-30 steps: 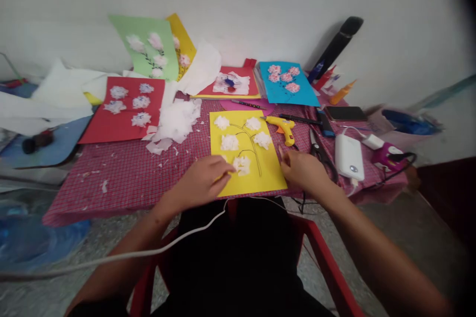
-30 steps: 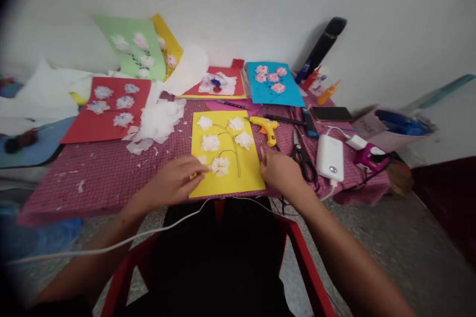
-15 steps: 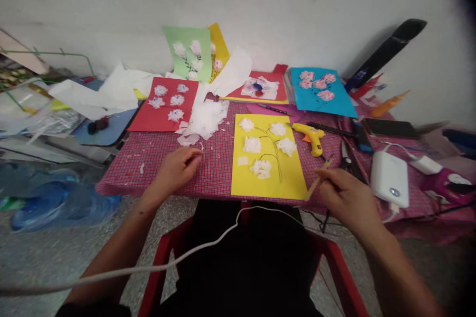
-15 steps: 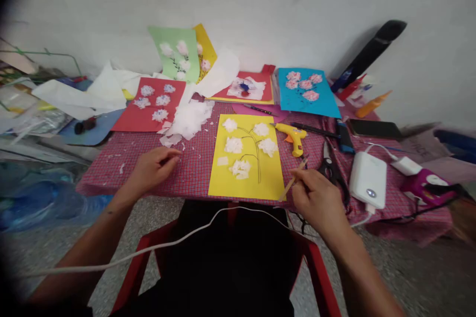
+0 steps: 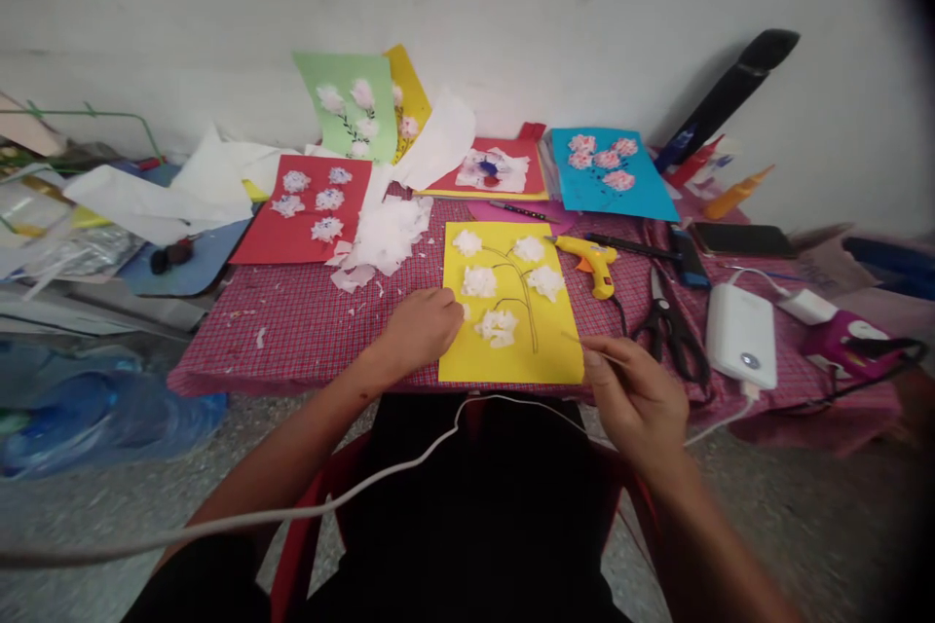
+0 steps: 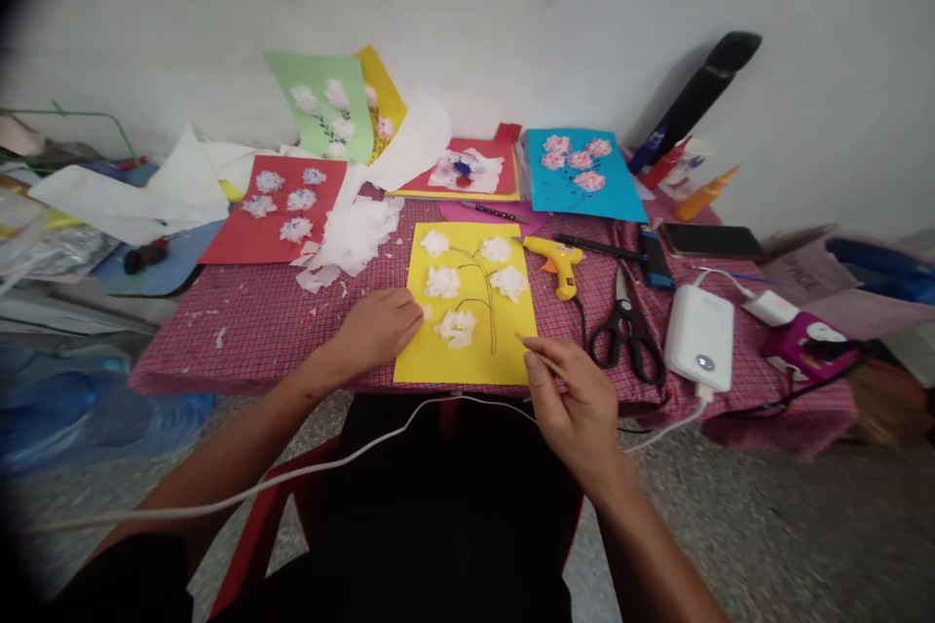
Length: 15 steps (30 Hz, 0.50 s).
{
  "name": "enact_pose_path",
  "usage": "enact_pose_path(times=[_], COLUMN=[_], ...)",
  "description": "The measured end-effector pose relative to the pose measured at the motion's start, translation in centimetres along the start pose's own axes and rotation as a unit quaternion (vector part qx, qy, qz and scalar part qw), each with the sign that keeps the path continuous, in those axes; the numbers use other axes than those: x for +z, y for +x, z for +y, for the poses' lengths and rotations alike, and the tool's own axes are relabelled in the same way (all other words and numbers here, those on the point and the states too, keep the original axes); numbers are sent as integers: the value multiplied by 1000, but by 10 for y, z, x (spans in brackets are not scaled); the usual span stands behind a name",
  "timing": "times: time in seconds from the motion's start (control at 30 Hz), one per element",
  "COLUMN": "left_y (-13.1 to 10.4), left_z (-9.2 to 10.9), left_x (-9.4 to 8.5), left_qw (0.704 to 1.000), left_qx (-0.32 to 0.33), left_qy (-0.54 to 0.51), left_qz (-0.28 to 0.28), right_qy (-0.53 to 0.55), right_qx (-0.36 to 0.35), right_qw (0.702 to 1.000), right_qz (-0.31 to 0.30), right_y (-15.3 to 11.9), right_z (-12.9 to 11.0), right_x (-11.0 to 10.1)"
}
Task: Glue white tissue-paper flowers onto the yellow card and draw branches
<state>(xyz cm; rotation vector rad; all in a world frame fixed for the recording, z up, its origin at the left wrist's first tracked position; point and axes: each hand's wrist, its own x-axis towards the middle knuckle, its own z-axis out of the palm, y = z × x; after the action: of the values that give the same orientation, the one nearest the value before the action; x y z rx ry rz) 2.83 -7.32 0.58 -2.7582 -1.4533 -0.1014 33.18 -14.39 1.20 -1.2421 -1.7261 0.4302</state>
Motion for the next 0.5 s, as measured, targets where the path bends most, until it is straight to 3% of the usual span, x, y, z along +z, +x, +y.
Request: enact_pose_path(times=[0.13,0.23,0.3,0.4,0.5], left_y=[-1,-4,-7,-9,-9], left_z=[-2,-2,0,8,18], left_x=[-1,-6,-9,-11,-10], left_qw=[995,963,910,789,695], left_qx=[-52,-96,-136,-198,-231], left_qy=[-77,-234,-376,-575,-676], left_qz=[33,89,106,92,80], right_qy=[83,176,227,267,264], right_qx=[43,88,97,81,62], right_qw=[996,980,969,960,962], right_qz=[11,13,5,-12,-26], right_y=[0,1,1,2,3], right_z=[-5,-17,-27,-38,-41], right_x=[10,19,26,34,41])
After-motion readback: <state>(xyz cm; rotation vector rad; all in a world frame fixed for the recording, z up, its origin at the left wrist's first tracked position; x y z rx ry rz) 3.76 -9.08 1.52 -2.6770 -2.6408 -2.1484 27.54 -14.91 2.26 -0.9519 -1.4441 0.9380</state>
